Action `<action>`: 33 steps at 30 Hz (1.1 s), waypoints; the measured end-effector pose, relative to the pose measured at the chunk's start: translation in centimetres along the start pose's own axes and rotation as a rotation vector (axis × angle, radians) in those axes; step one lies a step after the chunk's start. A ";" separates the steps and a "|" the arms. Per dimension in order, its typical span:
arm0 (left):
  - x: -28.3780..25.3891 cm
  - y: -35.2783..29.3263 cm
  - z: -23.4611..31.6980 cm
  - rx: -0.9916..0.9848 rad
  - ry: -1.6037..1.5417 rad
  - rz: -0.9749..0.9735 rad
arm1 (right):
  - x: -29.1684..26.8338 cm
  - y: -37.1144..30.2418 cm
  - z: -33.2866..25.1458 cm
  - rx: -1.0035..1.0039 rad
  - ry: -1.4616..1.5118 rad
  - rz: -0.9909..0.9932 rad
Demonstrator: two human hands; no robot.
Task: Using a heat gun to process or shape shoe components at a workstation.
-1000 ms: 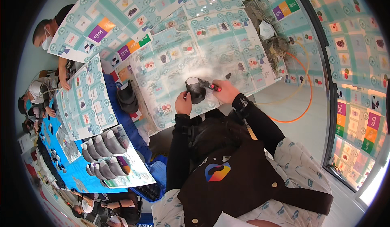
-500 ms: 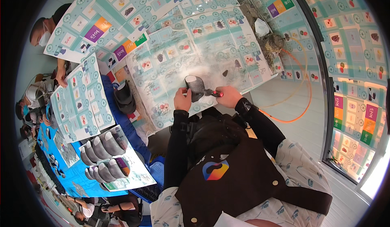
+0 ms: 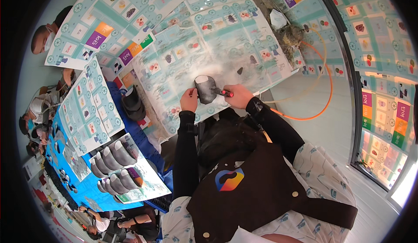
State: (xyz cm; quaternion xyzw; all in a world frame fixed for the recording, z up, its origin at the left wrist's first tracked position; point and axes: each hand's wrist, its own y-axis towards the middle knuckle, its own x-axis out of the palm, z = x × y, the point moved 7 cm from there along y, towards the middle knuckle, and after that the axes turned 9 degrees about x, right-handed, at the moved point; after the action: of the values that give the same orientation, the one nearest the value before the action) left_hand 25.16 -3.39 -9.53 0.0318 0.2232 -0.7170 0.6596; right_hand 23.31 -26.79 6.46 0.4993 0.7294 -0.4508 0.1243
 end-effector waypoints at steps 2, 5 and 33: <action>-0.2 -0.1 -0.3 -0.005 -0.018 -0.007 | 0.0 -0.2 -0.5 -0.005 -0.001 -0.006; -0.3 -0.1 0.0 0.014 0.001 0.014 | 1.4 -0.2 -0.2 -0.031 -0.086 -0.191; -3.9 -0.9 -0.8 -0.112 0.040 -0.011 | 1.6 4.0 0.6 0.179 0.308 0.045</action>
State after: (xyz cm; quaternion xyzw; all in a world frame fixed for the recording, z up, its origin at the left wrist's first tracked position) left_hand 24.56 0.55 -8.69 0.0079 0.2763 -0.7063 0.6517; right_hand 25.81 -25.86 2.98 0.5879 0.6854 -0.4290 -0.0237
